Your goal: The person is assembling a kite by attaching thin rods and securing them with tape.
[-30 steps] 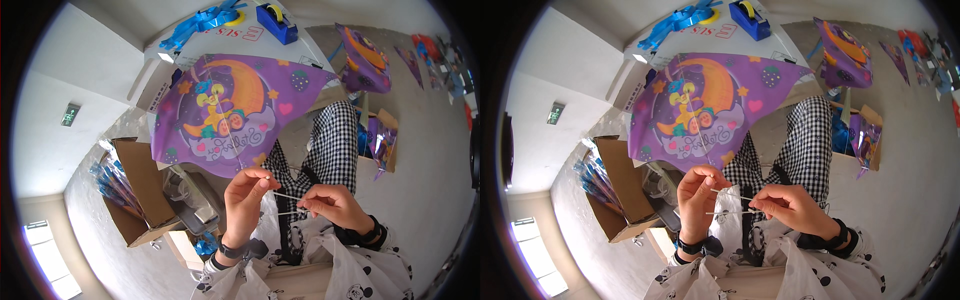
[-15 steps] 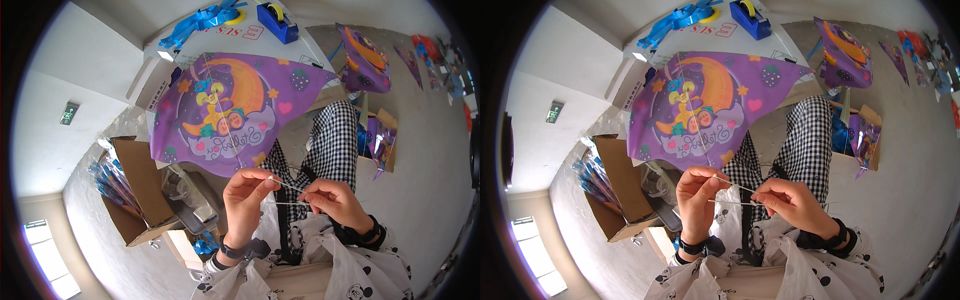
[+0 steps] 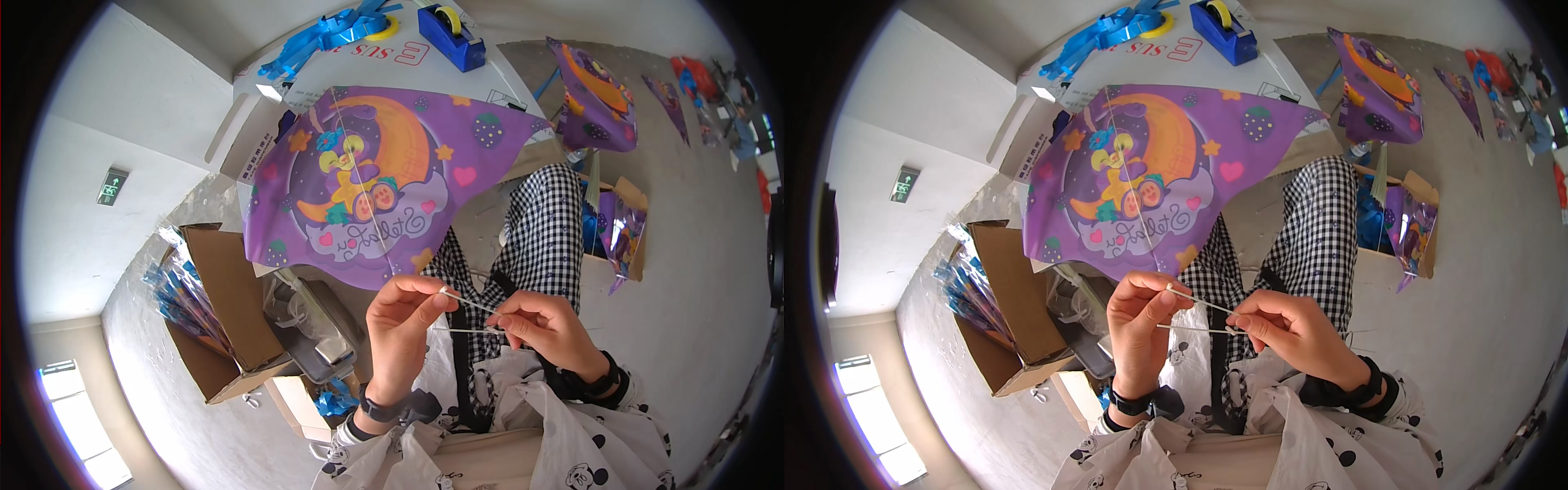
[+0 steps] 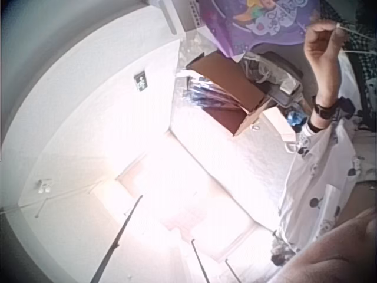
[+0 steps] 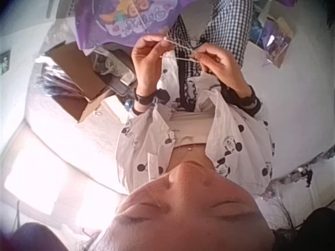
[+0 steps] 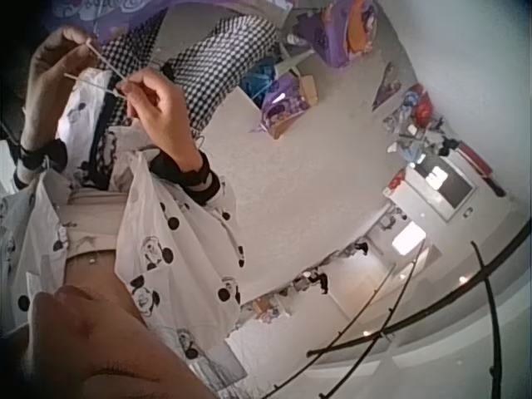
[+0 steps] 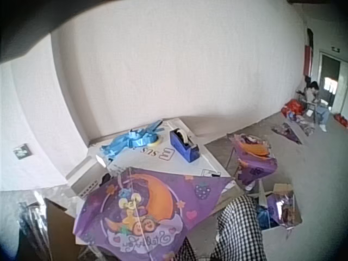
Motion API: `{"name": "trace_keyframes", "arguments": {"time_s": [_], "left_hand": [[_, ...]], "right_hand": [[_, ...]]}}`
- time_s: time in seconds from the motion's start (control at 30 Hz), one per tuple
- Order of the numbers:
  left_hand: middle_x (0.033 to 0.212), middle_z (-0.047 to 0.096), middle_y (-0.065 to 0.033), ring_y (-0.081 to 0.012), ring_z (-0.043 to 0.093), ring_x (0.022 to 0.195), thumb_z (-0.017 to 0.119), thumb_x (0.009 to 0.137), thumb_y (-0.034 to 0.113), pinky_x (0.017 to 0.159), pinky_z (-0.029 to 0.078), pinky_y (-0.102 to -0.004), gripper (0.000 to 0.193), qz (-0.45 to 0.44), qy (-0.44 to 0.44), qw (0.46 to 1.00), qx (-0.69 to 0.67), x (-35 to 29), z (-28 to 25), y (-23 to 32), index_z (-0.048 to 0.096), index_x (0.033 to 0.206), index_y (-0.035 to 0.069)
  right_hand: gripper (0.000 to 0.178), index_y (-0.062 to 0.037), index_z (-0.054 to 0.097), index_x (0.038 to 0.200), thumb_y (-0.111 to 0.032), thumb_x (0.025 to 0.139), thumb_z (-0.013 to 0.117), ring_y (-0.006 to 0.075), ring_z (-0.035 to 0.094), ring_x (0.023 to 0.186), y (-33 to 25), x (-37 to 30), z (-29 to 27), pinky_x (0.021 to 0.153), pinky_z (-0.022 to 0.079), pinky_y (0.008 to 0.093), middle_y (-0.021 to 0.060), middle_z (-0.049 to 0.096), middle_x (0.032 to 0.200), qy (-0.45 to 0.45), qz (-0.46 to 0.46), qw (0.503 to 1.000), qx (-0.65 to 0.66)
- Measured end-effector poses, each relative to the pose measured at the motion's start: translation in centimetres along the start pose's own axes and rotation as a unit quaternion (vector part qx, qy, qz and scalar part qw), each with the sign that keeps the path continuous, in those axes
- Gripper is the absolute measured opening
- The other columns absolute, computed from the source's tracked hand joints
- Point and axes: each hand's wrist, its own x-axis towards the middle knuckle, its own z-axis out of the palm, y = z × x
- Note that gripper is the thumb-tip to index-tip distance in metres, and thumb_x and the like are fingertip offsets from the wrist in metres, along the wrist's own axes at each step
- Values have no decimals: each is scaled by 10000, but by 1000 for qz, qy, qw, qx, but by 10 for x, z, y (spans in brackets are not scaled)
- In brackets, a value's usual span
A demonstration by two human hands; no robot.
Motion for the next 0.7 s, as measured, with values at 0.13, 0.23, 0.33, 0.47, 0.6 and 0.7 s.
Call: {"name": "trace_keyframes", "arguments": {"time_s": [0.13,0.23,0.33,0.47,0.6,0.7], "left_hand": [[956,666,-102,-173,655,879,647,870,-22,801,537,-295,112,-12,3,1000,-19,-2,-1,-3,607,974,-4],[952,668,-103,-173,654,877,648,873,-13,800,535,-295,111,-15,4,1000,-15,0,-3,-6,606,976,-4],[948,670,-105,-174,654,876,645,871,-21,799,532,-292,110,-5,-2,1000,-21,-2,1,-2,607,973,-4],[944,674,-112,-184,655,878,657,828,-95,804,529,-292,127,51,-4,998,30,3,0,-3,632,920,-12],[930,683,-119,-195,658,884,675,774,-152,789,526,-295,155,133,-8,974,184,1,-5,-3,667,860,-23],[914,692,-127,-198,662,878,688,752,-148,773,524,-296,159,159,-17,958,237,-2,-4,-4,685,851,-25]], "right_hand": [[138,34,644,999,-79,953,579,45,528,621,3,-2,0,546,425,186,2,588,750,-2,1,1000,-3],[137,34,643,995,-80,952,580,44,529,623,6,1,-1,549,427,186,1,587,749,1,-2,1000,2],[136,34,642,990,-81,951,582,45,528,617,1,-2,0,550,431,187,2,585,744,3,-5,1000,-2],[129,35,644,981,-73,950,581,46,530,613,-2,0,-3,551,435,187,4,591,740,7,-5,1000,-16],[122,39,646,970,-59,948,577,43,534,613,-3,0,-4,549,437,189,7,601,736,11,7,1000,-17],[124,41,648,966,-58,948,576,42,533,611,-3,-4,-5,548,436,190,8,600,730,10,1,1000,-21]]}}
